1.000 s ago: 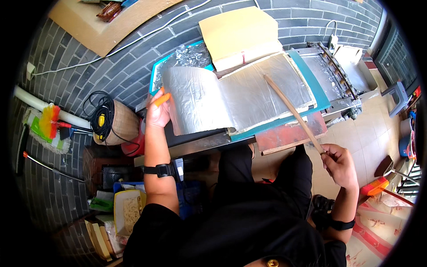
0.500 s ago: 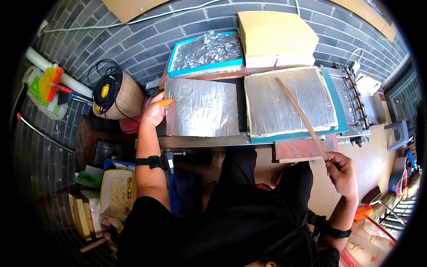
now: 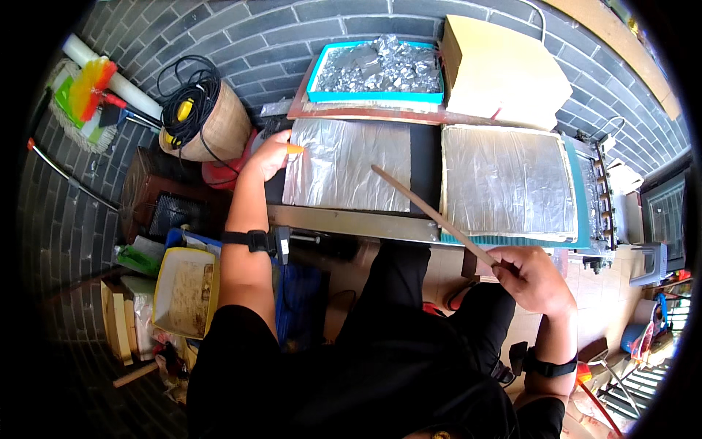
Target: The person uses a yellow squeegee and a wooden stick to smooth and press down plastic-wrapped rectangular items on a workbench. They repeatedly move the items and apply pressure with the tools to flatten the surfaces.
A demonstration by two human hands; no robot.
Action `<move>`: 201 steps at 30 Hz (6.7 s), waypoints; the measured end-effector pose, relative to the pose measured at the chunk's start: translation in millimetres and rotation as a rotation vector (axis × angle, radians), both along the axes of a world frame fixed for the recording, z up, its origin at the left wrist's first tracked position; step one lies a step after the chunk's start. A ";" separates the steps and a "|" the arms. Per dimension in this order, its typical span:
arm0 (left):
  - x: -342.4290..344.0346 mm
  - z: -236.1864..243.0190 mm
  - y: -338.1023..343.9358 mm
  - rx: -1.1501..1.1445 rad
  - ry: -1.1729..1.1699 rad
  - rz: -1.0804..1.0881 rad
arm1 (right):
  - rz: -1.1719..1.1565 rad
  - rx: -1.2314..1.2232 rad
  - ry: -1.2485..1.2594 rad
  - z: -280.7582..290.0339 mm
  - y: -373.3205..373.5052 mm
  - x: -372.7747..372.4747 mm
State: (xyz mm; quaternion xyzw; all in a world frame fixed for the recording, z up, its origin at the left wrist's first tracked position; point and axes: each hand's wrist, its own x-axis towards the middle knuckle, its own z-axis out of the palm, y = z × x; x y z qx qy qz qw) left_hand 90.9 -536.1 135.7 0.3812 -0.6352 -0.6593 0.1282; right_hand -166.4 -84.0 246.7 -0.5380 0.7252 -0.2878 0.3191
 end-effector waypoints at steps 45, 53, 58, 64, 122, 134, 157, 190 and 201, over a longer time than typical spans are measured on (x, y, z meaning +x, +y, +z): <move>34.7 -14.8 46.8 0.361 0.045 -0.267 | -0.487 -0.195 -0.157 -24.8 111.5 -38.1; 41.9 -7.9 50.0 0.506 0.421 -0.144 | -1.063 -0.783 -0.254 -55.2 178.0 -88.1; 0.5 -9.9 101.3 -0.192 0.455 0.583 | -1.268 -1.000 -0.341 -80.4 268.9 -146.0; -46.9 -45.9 179.0 -0.802 0.288 0.296 | -1.609 -0.902 -0.595 -229.8 362.9 -226.6; -100.4 18.6 228.1 -1.383 0.142 0.066 | -0.917 -0.311 -0.262 -48.3 209.2 9.3; -232.8 60.0 321.3 -1.423 0.462 -0.512 | -0.905 -0.161 -0.085 -43.3 215.9 21.0; -271.3 41.9 359.8 -1.489 0.330 -0.582 | -0.933 -0.202 -0.319 -21.1 290.0 32.8; -288.2 88.7 335.5 -1.097 0.499 -0.094 | -0.761 -0.250 -0.244 -27.8 204.2 -16.7; -282.2 85.3 355.1 -0.796 0.605 -0.542 | -0.741 -0.270 -0.276 -46.8 149.6 -48.5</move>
